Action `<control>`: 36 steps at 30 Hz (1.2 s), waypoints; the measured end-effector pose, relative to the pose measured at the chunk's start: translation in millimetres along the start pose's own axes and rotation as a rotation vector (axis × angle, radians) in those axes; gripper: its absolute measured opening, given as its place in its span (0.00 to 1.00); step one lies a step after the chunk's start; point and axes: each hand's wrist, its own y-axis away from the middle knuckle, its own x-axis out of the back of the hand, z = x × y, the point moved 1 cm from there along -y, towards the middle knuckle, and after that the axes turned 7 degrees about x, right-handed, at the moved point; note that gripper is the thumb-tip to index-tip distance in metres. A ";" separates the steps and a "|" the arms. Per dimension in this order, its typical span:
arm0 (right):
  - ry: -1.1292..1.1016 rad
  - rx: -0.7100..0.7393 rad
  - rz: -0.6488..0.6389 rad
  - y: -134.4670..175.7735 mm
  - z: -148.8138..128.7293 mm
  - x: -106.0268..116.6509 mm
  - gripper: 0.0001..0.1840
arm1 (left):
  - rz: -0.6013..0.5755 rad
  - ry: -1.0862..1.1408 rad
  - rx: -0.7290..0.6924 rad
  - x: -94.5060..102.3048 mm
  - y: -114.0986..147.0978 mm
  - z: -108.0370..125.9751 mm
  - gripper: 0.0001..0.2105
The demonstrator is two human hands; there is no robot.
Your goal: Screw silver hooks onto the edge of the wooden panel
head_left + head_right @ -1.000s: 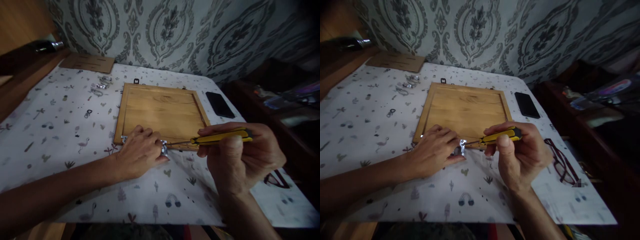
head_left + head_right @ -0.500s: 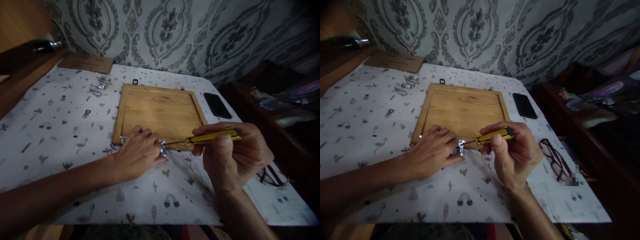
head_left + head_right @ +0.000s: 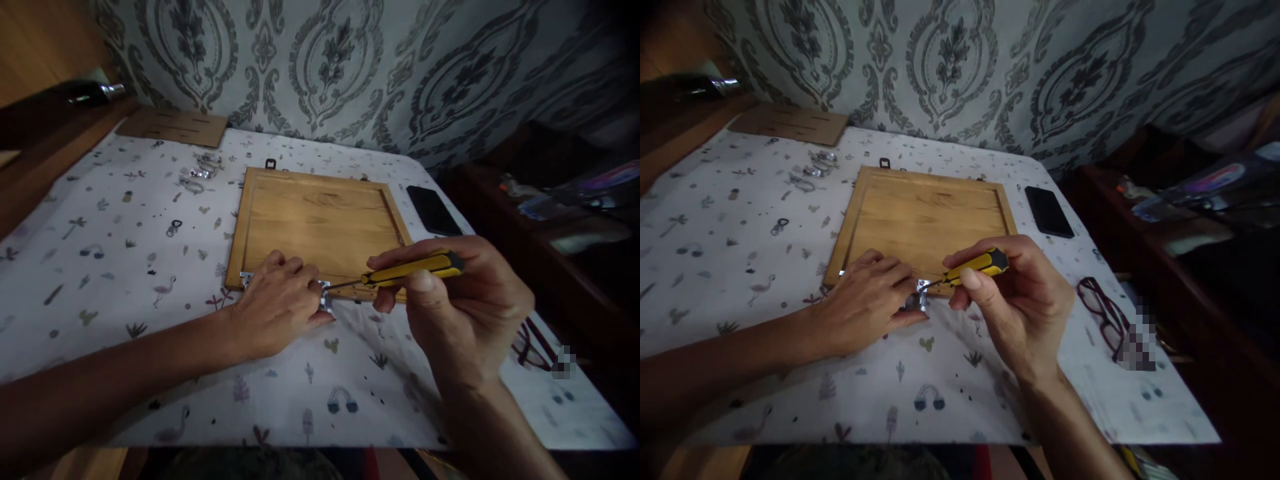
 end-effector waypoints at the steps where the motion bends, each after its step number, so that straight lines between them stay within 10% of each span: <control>1: -0.001 -0.011 -0.025 -1.6 -1.3 0.9 0.07 | 0.005 0.002 -0.002 -0.2 0.1 0.0 0.19; 36: -0.112 0.022 -0.128 -21.1 -1.5 3.2 0.08 | -0.007 0.032 0.021 -1.9 -0.5 -0.4 0.19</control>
